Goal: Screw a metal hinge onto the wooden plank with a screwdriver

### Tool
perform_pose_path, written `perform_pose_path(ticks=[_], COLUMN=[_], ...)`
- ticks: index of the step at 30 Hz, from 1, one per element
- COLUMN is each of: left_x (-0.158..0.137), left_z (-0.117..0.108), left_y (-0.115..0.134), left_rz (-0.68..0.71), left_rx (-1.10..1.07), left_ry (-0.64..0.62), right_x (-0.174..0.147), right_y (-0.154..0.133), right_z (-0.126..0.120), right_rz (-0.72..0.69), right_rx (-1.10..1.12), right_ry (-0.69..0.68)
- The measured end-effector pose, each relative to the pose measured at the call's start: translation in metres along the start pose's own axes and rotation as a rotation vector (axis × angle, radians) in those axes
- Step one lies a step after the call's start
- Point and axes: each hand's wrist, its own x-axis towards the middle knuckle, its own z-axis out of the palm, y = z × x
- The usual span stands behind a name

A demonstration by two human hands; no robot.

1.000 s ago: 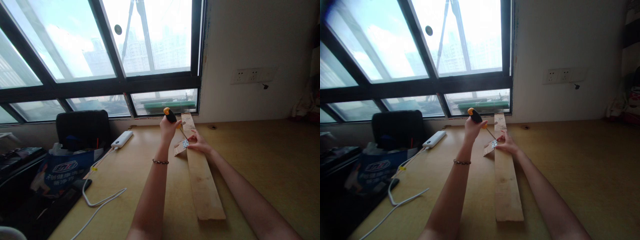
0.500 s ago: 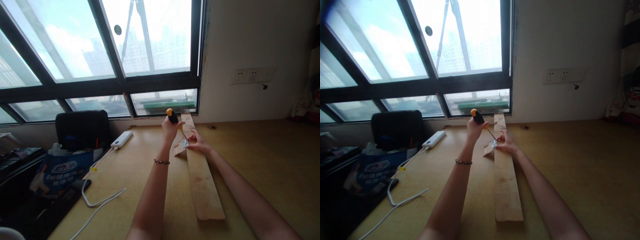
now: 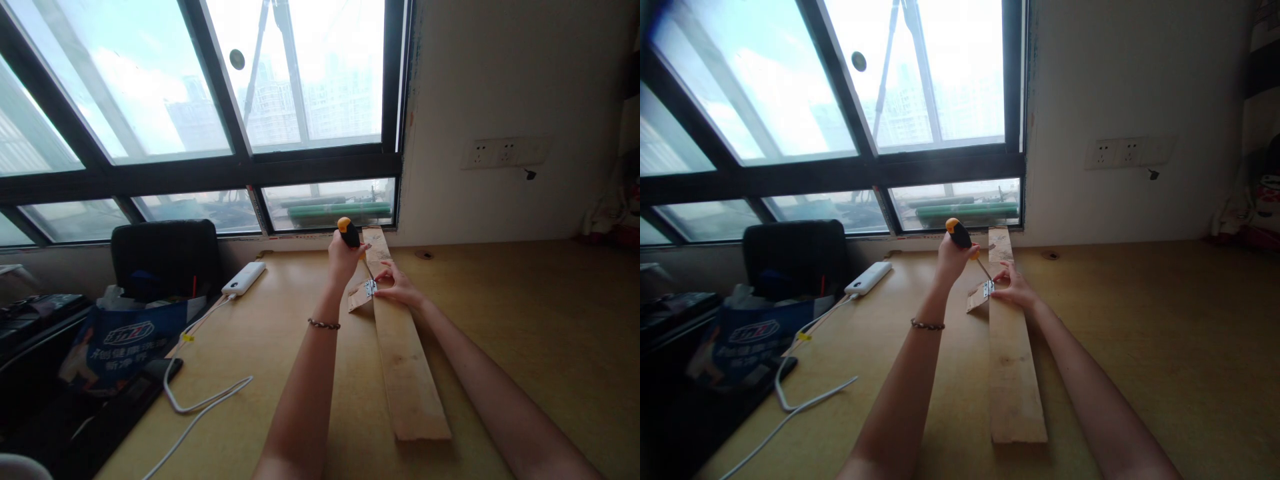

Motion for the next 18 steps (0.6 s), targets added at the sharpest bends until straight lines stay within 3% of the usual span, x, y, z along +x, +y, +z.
perform_pose_path(ticks=[13, 18], left_x=[0.004, 0.005], left_z=[0.009, 0.008], left_y=[-0.013, -0.014], left_rz=[-0.109, -0.118], left_rx=[-0.492, -0.505], left_ry=[-0.083, -0.061], right_x=[-0.001, -0.002], right_y=[-0.002, -0.008], right_z=[-0.001, -0.002], right_rz=[0.005, 0.012], right_rx=[-0.006, -0.018], right_ry=[-0.012, -0.011])
